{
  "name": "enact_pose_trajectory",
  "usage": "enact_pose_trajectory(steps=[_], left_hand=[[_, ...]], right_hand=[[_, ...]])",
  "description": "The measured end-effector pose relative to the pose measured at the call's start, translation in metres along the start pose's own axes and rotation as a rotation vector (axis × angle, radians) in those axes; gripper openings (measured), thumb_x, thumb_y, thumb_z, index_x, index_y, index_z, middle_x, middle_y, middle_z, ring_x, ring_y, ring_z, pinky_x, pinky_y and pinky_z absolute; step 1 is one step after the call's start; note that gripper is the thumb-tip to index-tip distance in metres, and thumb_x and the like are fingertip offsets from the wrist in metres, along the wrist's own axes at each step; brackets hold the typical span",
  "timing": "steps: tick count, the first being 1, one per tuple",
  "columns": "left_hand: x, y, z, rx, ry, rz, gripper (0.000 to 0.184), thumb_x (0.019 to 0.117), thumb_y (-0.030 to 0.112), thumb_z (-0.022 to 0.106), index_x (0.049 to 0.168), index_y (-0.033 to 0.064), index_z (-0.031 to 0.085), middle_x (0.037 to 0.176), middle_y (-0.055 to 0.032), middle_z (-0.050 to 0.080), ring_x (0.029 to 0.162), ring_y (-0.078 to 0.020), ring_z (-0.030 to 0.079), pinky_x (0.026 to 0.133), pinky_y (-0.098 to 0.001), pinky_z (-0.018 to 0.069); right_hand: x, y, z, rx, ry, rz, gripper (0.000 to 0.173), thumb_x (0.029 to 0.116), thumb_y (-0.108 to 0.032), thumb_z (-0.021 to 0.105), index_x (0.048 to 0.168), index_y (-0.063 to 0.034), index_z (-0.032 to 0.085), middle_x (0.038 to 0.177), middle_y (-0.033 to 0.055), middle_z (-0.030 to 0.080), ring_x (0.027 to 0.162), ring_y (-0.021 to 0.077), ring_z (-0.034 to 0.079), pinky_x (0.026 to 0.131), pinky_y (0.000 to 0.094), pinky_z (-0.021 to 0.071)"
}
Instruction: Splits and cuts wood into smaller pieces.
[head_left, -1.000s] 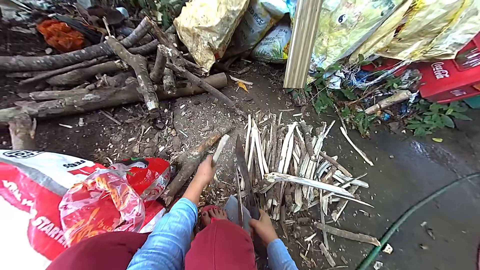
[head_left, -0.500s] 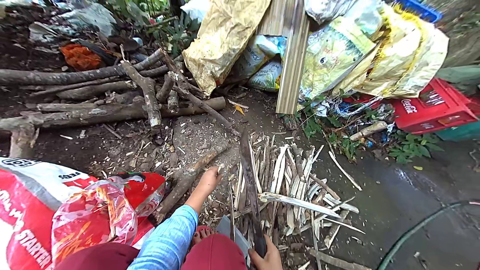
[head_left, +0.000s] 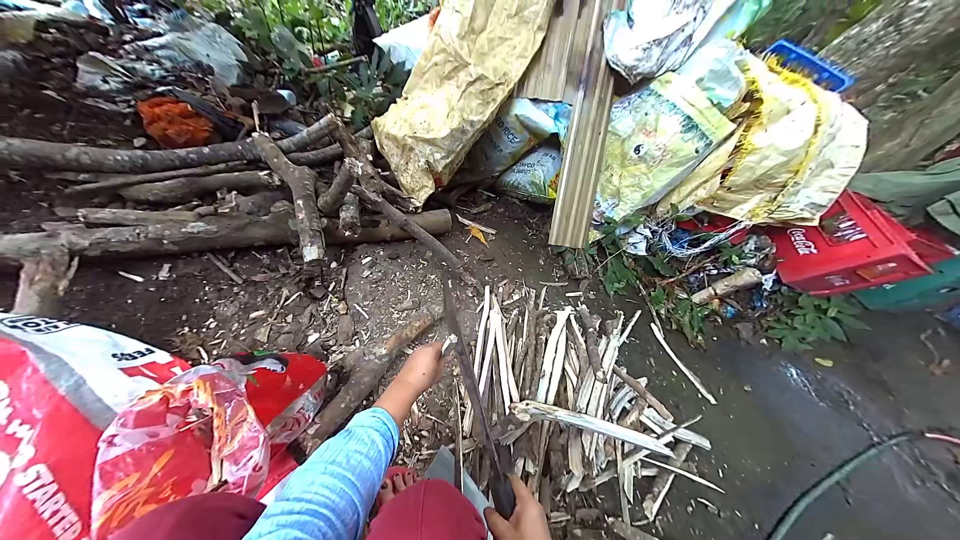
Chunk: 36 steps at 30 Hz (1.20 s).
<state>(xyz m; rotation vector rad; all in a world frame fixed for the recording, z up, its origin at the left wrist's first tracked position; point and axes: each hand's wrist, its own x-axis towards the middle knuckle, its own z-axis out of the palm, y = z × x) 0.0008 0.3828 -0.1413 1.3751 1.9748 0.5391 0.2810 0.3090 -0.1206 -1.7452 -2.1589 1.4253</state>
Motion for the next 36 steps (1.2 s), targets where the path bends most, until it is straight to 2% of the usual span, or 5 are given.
enact_pose_trajectory(steps=[11,16,27,31,36], left_hand=[[0.007,0.002,0.000,0.003,-0.015,0.001,0.034,0.1082,0.017,0.052,0.131,-0.0068,0.060,0.128,-0.0282,0.064,0.123,-0.0401,0.062,0.110,-0.0537,0.0445],[0.008,0.001,0.001,0.014,-0.025,0.010,0.033,0.1084,0.017,0.052,0.130,-0.0068,0.061,0.129,-0.0275,0.064,0.124,-0.0395,0.062,0.110,-0.0533,0.0443],[0.005,0.008,0.001,0.058,-0.043,0.018,0.037,0.1088,0.018,0.051,0.136,-0.0059,0.058,0.130,-0.0291,0.064,0.126,-0.0429,0.061,0.110,-0.0567,0.0439],[0.009,0.023,-0.015,0.123,-0.068,0.035,0.036,0.1093,0.019,0.050,0.132,-0.0072,0.059,0.128,-0.0297,0.064,0.124,-0.0435,0.061,0.109,-0.0577,0.0445],[0.008,0.019,-0.004,0.061,-0.037,0.022,0.038,0.1090,0.019,0.051,0.136,-0.0061,0.059,0.129,-0.0292,0.064,0.125,-0.0437,0.061,0.110,-0.0581,0.0438]], right_hand=[[-0.012,-0.001,-0.001,0.100,0.155,-0.128,0.046,0.0841,-0.011,0.072,0.121,0.0149,0.061,0.086,0.0265,0.069,0.077,0.0368,0.069,0.076,0.0558,0.0558],[0.001,-0.010,-0.005,-0.036,0.044,0.013,0.045,0.0871,-0.012,0.072,0.125,0.0100,0.061,0.095,0.0277,0.070,0.090,0.0418,0.069,0.084,0.0595,0.0532],[-0.005,-0.012,-0.009,-0.016,0.012,0.050,0.047,0.0875,-0.012,0.071,0.127,0.0110,0.060,0.097,0.0280,0.070,0.091,0.0410,0.069,0.086,0.0586,0.0534],[-0.007,-0.013,-0.010,0.074,0.058,-0.011,0.044,0.0846,-0.011,0.072,0.121,0.0116,0.060,0.088,0.0244,0.068,0.081,0.0360,0.068,0.078,0.0552,0.0548],[-0.010,-0.017,-0.002,0.050,0.040,0.043,0.049,0.0869,-0.012,0.073,0.127,0.0124,0.059,0.098,0.0291,0.069,0.092,0.0413,0.070,0.087,0.0591,0.0537]])
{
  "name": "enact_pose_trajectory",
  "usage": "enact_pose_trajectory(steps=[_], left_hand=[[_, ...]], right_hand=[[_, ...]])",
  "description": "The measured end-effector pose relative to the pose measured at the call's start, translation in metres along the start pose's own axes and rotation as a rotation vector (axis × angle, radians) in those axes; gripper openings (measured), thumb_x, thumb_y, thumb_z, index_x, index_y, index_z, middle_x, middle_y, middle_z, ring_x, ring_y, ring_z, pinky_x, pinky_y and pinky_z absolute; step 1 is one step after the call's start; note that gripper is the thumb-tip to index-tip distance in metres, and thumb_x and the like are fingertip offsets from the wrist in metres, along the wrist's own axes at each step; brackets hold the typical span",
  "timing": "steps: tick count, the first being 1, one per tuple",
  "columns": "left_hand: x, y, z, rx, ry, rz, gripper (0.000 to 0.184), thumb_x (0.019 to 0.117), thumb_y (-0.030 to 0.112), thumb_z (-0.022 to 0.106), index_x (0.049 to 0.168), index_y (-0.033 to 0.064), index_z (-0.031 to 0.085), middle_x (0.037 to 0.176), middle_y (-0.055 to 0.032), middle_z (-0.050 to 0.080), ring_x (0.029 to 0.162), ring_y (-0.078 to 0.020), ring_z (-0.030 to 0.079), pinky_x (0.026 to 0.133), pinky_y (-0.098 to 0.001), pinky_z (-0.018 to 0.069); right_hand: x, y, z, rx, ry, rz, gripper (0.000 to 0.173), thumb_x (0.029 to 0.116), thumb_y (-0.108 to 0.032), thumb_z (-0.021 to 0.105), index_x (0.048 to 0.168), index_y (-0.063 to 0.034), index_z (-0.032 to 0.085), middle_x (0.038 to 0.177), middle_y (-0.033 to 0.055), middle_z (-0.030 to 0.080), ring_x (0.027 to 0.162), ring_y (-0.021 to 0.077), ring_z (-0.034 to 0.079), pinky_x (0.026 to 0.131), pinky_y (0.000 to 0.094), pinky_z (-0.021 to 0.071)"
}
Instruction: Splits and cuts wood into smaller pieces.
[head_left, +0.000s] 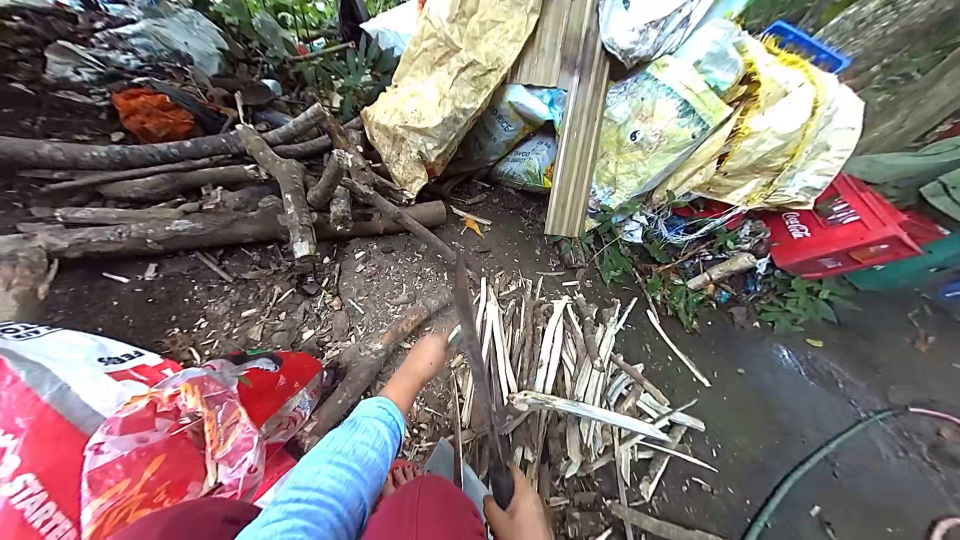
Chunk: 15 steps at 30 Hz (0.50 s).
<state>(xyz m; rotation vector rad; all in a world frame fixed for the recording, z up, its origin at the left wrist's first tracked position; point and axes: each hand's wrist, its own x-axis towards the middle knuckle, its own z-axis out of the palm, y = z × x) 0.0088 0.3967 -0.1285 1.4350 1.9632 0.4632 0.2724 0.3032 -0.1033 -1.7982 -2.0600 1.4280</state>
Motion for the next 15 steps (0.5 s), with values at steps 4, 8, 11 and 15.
enact_pose_trajectory(steps=[4,8,11,15], left_hand=[[0.001,-0.008,-0.006,-0.051,-0.010,0.024,0.051,0.1029,0.015,0.063,0.147,-0.0056,0.047,0.141,-0.0305,0.057,0.134,-0.0439,0.055,0.115,-0.0567,0.0402],[-0.037,-0.009,-0.050,-0.239,0.242,-0.037,0.096,0.0896,0.013,0.079,0.162,-0.0033,0.018,0.158,-0.0323,0.036,0.146,-0.0454,0.041,0.120,-0.0580,0.0344],[-0.066,-0.024,-0.063,-0.331,0.434,-0.179,0.086,0.0956,0.016,0.074,0.161,-0.0032,0.021,0.153,-0.0322,0.043,0.140,-0.0459,0.047,0.117,-0.0583,0.0384],[-0.090,-0.020,-0.063,-0.404,0.415,-0.269,0.074,0.1027,0.019,0.064,0.161,-0.0015,0.023,0.153,-0.0293,0.045,0.138,-0.0425,0.051,0.115,-0.0541,0.0410]], right_hand=[[0.010,0.003,-0.005,0.023,-0.008,-0.013,0.045,0.0837,-0.010,0.073,0.122,0.0089,0.061,0.090,0.0242,0.069,0.082,0.0363,0.069,0.079,0.0563,0.0549],[-0.015,0.008,-0.007,0.207,0.134,-0.175,0.045,0.0811,-0.009,0.073,0.119,0.0132,0.061,0.082,0.0198,0.068,0.070,0.0271,0.068,0.072,0.0487,0.0583],[-0.015,0.010,0.001,0.176,0.172,-0.129,0.047,0.0818,-0.011,0.073,0.120,0.0137,0.062,0.086,0.0222,0.068,0.076,0.0292,0.068,0.075,0.0490,0.0565],[0.031,0.022,0.009,0.065,0.010,0.104,0.044,0.0893,-0.013,0.072,0.127,0.0052,0.060,0.099,0.0234,0.070,0.088,0.0351,0.070,0.084,0.0546,0.0563]])
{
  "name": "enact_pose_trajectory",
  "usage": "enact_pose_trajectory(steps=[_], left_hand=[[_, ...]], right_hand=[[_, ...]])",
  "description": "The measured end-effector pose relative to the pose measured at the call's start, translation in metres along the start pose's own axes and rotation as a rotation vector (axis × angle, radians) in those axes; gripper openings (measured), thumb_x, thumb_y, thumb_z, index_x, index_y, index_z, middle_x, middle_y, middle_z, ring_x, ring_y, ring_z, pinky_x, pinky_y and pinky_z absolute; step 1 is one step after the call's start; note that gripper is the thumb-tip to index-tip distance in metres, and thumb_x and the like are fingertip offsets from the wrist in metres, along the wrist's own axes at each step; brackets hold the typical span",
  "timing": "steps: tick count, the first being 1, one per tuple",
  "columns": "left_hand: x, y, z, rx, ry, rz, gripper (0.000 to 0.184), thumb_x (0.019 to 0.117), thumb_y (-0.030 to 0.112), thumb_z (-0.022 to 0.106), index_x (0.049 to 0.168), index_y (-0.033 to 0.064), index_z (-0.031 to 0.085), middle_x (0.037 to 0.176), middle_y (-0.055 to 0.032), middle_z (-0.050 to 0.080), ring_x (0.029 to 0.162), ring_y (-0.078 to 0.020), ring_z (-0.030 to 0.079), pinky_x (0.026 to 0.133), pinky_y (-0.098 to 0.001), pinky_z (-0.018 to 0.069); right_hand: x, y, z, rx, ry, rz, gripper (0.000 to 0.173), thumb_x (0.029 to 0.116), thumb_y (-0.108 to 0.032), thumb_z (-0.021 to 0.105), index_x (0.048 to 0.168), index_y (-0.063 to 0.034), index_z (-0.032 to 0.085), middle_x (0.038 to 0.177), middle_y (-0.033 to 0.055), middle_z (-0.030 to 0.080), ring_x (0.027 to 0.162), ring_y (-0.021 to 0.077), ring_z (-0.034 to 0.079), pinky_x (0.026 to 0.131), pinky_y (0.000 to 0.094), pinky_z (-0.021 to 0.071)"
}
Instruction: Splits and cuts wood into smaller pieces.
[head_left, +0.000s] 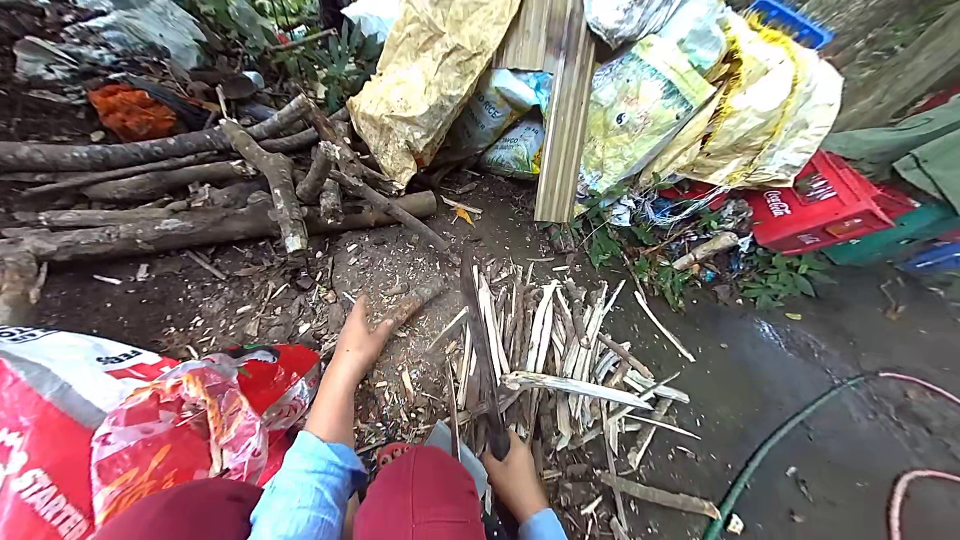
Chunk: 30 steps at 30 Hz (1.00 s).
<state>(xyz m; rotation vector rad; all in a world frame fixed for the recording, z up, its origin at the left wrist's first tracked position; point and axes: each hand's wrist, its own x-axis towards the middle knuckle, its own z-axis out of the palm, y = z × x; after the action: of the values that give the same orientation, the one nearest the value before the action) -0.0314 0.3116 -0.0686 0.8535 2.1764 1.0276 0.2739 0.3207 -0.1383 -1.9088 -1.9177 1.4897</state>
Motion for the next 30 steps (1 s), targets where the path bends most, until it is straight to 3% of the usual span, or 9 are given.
enact_pose_trajectory(steps=[6,10,12,14,16,20,23,27,30], left_hand=[[-0.082,0.085,-0.023,0.077,-0.338,0.522,0.054,0.1054,0.031,0.052,0.150,0.0017,0.048,0.149,-0.0196,0.055,0.139,-0.0311,0.053,0.116,-0.0488,0.0421],[-0.133,0.086,0.005,0.258,-0.970,1.064,0.035,0.0943,0.032,0.071,0.118,0.0069,0.076,0.123,-0.0148,0.072,0.122,-0.0346,0.065,0.107,-0.0596,0.0463],[-0.121,0.069,0.020,0.500,-1.166,0.843,0.033,0.0960,0.035,0.071,0.115,0.0085,0.078,0.122,-0.0150,0.073,0.122,-0.0357,0.064,0.110,-0.0632,0.0413],[-0.089,0.058,0.006,0.892,-0.989,0.413,0.048,0.1046,0.045,0.056,0.128,0.0049,0.070,0.133,-0.0215,0.066,0.132,-0.0415,0.056,0.114,-0.0679,0.0326],[-0.063,0.044,-0.021,1.095,-0.737,0.127,0.046,0.1015,0.033,0.064,0.133,-0.0014,0.064,0.142,-0.0294,0.056,0.138,-0.0516,0.045,0.115,-0.0768,0.0195],[-0.055,0.018,-0.095,0.913,-0.731,0.130,0.050,0.1050,0.033,0.061,0.146,0.0063,0.056,0.143,-0.0240,0.058,0.136,-0.0423,0.053,0.114,-0.0653,0.0356],[-0.054,0.007,-0.111,0.744,-0.691,0.146,0.049,0.1055,0.026,0.061,0.147,0.0028,0.053,0.144,-0.0252,0.058,0.135,-0.0408,0.054,0.115,-0.0601,0.0372],[-0.047,0.003,-0.099,0.928,-0.749,0.070,0.054,0.1065,0.032,0.058,0.150,0.0021,0.049,0.147,-0.0261,0.054,0.140,-0.0420,0.050,0.116,-0.0621,0.0351],[-0.044,0.006,-0.097,0.895,-0.762,0.105,0.054,0.1061,0.029,0.059,0.151,0.0025,0.047,0.147,-0.0257,0.054,0.140,-0.0413,0.050,0.117,-0.0614,0.0348]], right_hand=[[-0.012,-0.009,-0.026,0.231,0.114,-0.180,0.036,0.0824,-0.009,0.071,0.114,0.0061,0.060,0.076,0.0115,0.064,0.058,0.0195,0.063,0.060,0.0402,0.0567],[-0.019,-0.011,-0.017,0.051,0.103,-0.153,0.047,0.0846,-0.015,0.074,0.124,0.0076,0.062,0.094,0.0218,0.070,0.086,0.0327,0.069,0.082,0.0539,0.0563],[0.001,-0.008,-0.003,-0.055,-0.007,-0.045,0.048,0.0902,-0.017,0.073,0.131,0.0049,0.060,0.107,0.0251,0.070,0.099,0.0377,0.069,0.092,0.0571,0.0540],[0.015,-0.006,0.006,-0.056,-0.028,-0.032,0.047,0.0889,-0.015,0.072,0.131,0.0035,0.060,0.106,0.0243,0.070,0.096,0.0368,0.070,0.089,0.0560,0.0549],[0.017,-0.012,-0.004,-0.016,-0.009,-0.090,0.043,0.0863,-0.012,0.073,0.125,0.0036,0.062,0.101,0.0229,0.070,0.091,0.0353,0.069,0.085,0.0553,0.0552],[-0.011,-0.014,-0.018,0.067,0.059,-0.202,0.042,0.0854,-0.014,0.075,0.120,0.0054,0.064,0.094,0.0207,0.069,0.086,0.0324,0.068,0.082,0.0531,0.0546],[-0.020,-0.007,-0.008,0.057,0.100,-0.191,0.045,0.0874,-0.016,0.075,0.122,0.0090,0.062,0.092,0.0246,0.070,0.085,0.0368,0.070,0.082,0.0560,0.0554],[0.026,0.014,0.023,-0.198,-0.166,0.075,0.049,0.0922,-0.020,0.070,0.134,0.0027,0.058,0.121,0.0253,0.068,0.115,0.0384,0.067,0.101,0.0570,0.0507],[0.051,0.041,0.044,-0.320,-0.282,0.111,0.051,0.0924,-0.027,0.071,0.133,0.0033,0.061,0.129,0.0260,0.066,0.124,0.0397,0.063,0.106,0.0590,0.0478]])
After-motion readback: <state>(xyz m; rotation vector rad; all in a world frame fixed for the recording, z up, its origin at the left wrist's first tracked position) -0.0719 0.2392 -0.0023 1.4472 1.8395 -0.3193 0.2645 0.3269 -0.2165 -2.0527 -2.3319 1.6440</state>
